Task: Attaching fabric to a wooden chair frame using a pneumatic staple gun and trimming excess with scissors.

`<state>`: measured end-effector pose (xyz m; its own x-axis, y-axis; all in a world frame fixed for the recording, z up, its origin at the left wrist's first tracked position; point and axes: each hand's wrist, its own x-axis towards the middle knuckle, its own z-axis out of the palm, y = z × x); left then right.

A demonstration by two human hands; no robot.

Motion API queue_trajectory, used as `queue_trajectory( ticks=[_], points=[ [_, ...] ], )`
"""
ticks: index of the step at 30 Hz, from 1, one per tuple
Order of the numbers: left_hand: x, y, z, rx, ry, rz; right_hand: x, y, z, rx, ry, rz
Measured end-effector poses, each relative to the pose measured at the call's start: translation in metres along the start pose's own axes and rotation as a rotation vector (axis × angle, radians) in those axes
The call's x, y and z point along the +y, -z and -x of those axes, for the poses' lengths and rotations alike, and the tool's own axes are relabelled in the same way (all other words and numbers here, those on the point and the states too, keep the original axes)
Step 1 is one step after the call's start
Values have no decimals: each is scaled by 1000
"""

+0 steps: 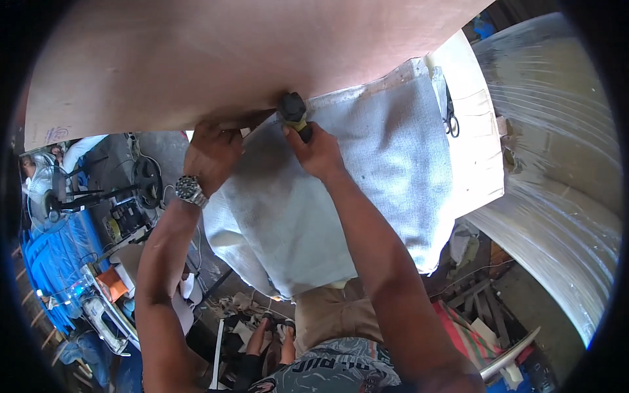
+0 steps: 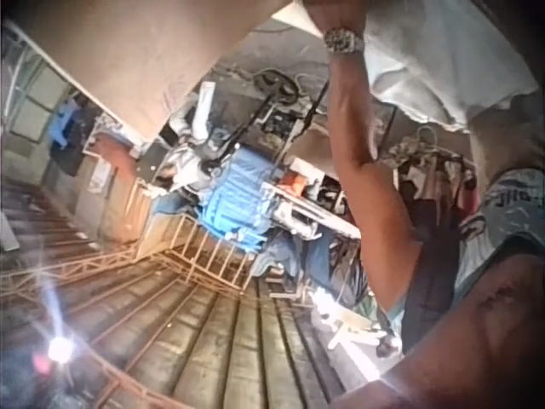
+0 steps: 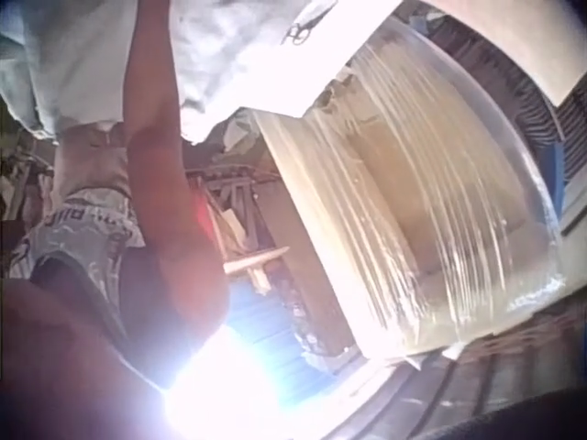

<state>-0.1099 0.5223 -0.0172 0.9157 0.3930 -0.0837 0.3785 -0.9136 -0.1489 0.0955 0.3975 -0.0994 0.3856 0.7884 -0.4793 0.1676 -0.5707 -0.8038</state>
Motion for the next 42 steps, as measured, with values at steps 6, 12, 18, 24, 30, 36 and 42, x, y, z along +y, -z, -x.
queue_trajectory(
  ticks=[6, 12, 18, 24, 30, 36, 42],
  points=[
    [12, -9, -4, 275, 247, -116, -1, 1, 1, -39, -58, 26],
    [65, -19, 5, -314, 7, 212, -7, 2, 3, -40, -53, 13],
    [42, -35, 10, -364, 240, -161, -4, -1, 3, -47, -81, -39],
    [44, -22, 2, -500, 279, -187, -3, -26, 11, -95, -143, -306],
    [36, -1, 16, -422, 376, -58, -4, -42, 11, -105, -102, -298],
    [19, -23, 36, -127, 388, 106, -13, -55, 9, 52, 24, -14],
    [-2, -58, 58, 514, 1005, 915, -11, -48, 1, -39, -61, -72]
  ],
)
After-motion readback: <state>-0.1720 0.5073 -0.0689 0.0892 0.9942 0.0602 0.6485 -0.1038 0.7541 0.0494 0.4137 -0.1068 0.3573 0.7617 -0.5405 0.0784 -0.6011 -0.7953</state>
